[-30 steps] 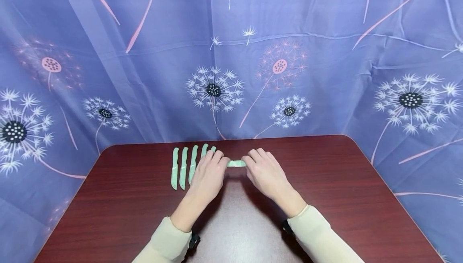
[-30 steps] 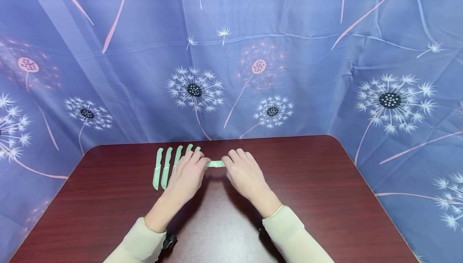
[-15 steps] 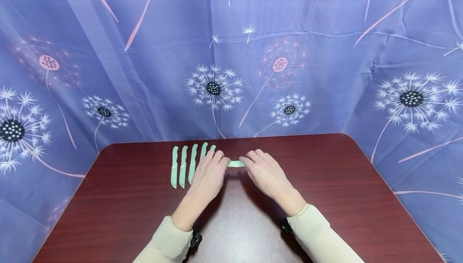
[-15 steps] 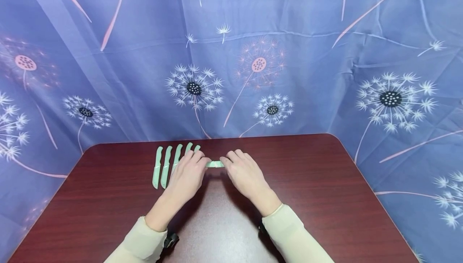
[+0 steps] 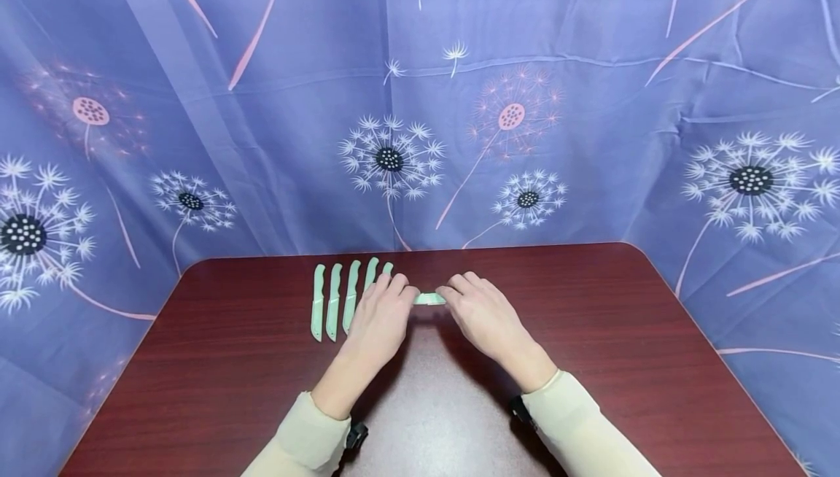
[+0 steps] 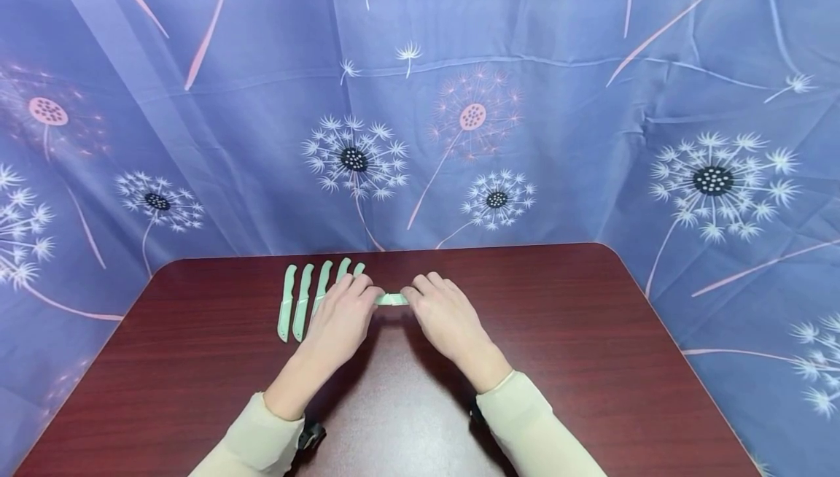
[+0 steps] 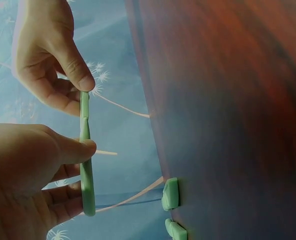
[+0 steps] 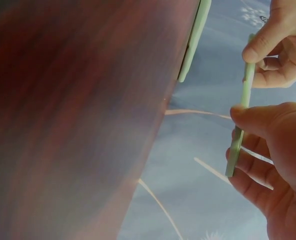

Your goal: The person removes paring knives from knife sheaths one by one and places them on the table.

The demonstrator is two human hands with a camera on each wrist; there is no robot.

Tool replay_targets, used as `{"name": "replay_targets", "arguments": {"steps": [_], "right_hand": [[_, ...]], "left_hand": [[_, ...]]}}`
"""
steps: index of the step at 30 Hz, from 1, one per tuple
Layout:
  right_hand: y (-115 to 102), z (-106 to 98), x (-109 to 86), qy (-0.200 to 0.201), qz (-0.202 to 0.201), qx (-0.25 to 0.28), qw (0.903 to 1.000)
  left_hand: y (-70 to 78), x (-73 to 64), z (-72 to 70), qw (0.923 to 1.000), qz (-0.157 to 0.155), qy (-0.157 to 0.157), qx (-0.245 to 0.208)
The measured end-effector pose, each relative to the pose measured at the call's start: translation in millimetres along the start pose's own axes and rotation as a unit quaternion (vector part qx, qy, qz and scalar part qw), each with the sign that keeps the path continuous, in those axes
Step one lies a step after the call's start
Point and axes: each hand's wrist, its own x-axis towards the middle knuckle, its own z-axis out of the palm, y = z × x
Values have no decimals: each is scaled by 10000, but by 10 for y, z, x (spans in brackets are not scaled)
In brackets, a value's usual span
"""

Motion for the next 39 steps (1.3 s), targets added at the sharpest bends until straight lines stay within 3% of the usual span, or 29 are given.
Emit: {"name": "replay_targets", "arguments": {"steps": [12, 39], "right_hand": [[-6, -24, -23, -32, 84, 86, 9999], [30, -47, -53, 16, 150, 209, 9997]], "left_hand": [[16, 2, -19, 9998, 12, -153, 105], [25, 7, -31, 9999, -43, -111, 1]]}}
